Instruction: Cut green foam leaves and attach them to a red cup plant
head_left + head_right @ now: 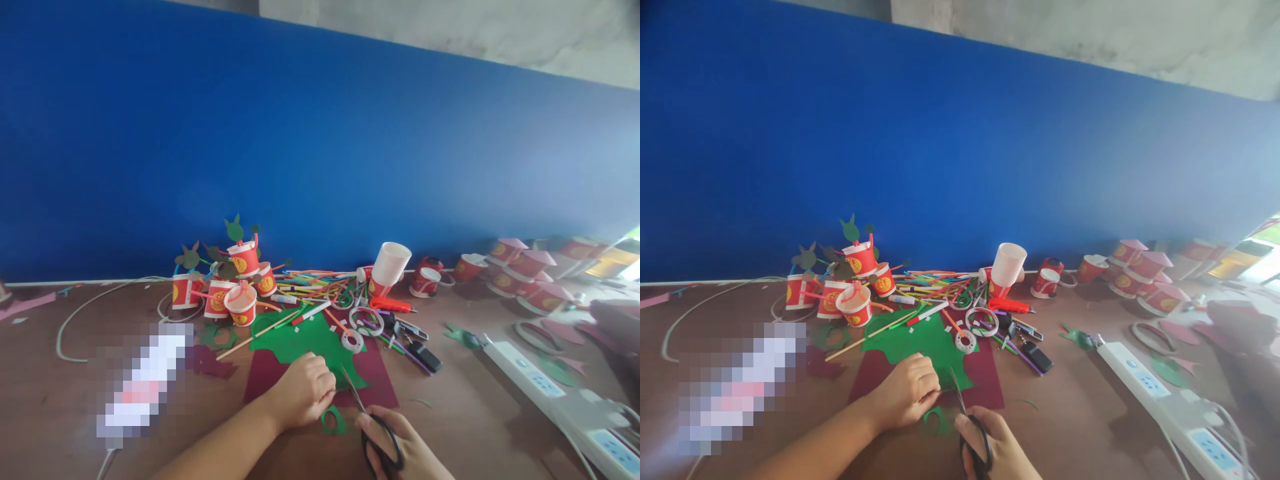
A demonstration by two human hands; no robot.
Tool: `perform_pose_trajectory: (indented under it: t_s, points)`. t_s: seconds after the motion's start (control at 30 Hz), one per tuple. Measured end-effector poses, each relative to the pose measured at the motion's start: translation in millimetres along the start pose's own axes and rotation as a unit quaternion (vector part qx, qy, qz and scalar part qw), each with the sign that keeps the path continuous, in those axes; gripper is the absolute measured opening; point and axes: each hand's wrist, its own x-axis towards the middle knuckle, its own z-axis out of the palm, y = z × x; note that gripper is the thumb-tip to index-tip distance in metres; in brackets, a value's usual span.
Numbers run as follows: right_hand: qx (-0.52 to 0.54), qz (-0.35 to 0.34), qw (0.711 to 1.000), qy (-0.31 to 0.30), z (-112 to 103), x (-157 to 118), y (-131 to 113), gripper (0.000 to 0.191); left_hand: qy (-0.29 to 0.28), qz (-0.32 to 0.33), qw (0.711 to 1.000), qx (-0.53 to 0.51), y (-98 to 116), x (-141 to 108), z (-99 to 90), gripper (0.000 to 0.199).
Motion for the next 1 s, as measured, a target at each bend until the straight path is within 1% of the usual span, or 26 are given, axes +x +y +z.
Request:
perform_pose_trajectory:
  t_s: [0.07,0.13,0.23,0.27,0.4,0.5,0.63,0.8,1.0]
  points:
    - [-0.024,0.004,1.000,-0.013,-4,1,-3,0.063,-0.001,-0.001,1.000,0.002,0,0,-0.4,0.015]
    - [-0.043,-0.005,0.999,-0.019,-10,1,-6,0.051,-0.003,0.001,1.000,0.004,0,0,-1.2,0.016]
    - [-0.080,-0.013,0.995,-0.060,-23,5,-15,0.041,-0.006,0.010,1.000,0.014,0,0,-2.9,0.016]
    - [-0.094,-0.025,0.993,-0.070,-29,7,-19,0.039,-0.007,0.016,1.000,0.019,0,0,-3.4,0.016]
    - [-0.166,-0.011,0.974,-0.152,-54,18,-43,0.035,-0.010,0.045,0.998,0.044,1,0,-3.5,0.017]
    - [-0.183,-0.002,0.965,-0.186,-67,29,-62,0.035,-0.005,0.051,0.997,0.056,0,-2,-0.5,0.018]
    - [-0.183,0.022,0.955,-0.233,-70,44,-80,0.031,0.013,0.047,0.997,0.056,-2,-3,4.0,0.018]
    - [-0.190,0.024,0.941,-0.279,-70,62,-88,0.030,0.007,0.032,0.998,0.049,-2,-4,0.5,0.018]
    - [-0.220,0.026,0.918,-0.330,-87,77,-95,0.027,0.010,0.035,0.998,0.043,2,-3,-5.2,0.015]
